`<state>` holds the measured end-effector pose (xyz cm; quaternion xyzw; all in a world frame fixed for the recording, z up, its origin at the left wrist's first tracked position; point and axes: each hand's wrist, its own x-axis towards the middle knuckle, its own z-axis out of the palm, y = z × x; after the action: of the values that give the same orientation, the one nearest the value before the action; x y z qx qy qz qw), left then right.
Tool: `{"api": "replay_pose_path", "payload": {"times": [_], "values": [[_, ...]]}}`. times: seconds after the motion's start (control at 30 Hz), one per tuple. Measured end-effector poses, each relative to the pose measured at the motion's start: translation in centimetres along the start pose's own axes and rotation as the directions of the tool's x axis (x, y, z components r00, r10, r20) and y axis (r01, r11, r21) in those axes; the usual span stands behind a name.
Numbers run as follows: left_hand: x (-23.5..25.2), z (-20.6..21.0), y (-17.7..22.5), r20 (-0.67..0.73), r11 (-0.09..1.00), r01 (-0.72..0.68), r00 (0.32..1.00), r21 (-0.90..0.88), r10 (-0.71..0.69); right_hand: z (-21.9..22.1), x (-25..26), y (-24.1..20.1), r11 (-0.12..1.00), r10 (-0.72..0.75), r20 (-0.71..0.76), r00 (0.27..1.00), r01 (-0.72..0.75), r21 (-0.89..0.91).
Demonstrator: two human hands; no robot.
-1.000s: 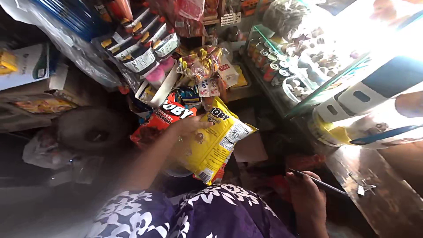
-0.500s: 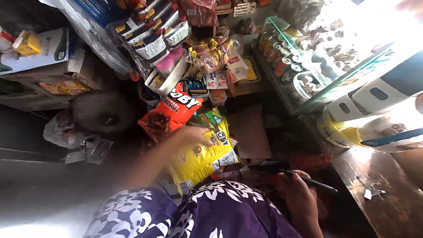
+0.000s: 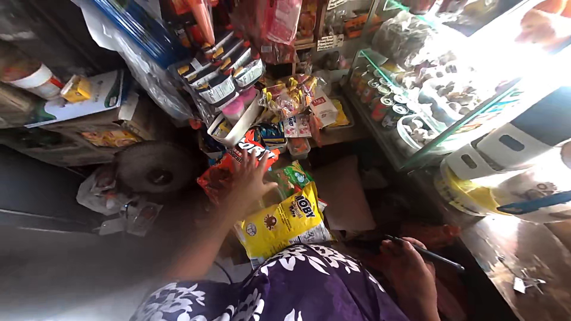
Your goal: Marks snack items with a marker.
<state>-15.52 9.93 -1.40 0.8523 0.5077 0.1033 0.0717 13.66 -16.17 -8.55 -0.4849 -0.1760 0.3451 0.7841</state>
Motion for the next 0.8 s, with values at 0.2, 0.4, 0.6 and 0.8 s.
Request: {"api": "replay_pose_path", "payload": {"times": [0.2, 0.4, 0.6, 0.8], "values": [[1.7, 2.5, -3.5, -0.018, 0.963, 0.232, 0.973, 0.14, -0.232, 0.3, 0.4, 0.4, 0.999, 0.033, -0.006, 0.999, -0.034, -0.022], [0.8, 2.4, -3.4, -0.142, 0.988, 0.132, 0.983, 0.077, -0.12, 0.8, 0.2, -0.1, 0.996, 0.063, -0.02, 0.998, -0.064, -0.061], [-0.9, -4.2, -2.4, -0.364, 0.987, 0.018, 0.928, -0.159, -0.076, 1.5, 1.1, -0.7, 0.999, 0.03, -0.021, 0.999, -0.03, -0.011], [-1.3, -7.8, 0.8, -0.461, 0.426, -0.357, 0.871, -0.831, -0.169, 4.2, 3.5, -4.4, 0.99, -0.139, 0.097, 0.985, 0.137, 0.031]]}}
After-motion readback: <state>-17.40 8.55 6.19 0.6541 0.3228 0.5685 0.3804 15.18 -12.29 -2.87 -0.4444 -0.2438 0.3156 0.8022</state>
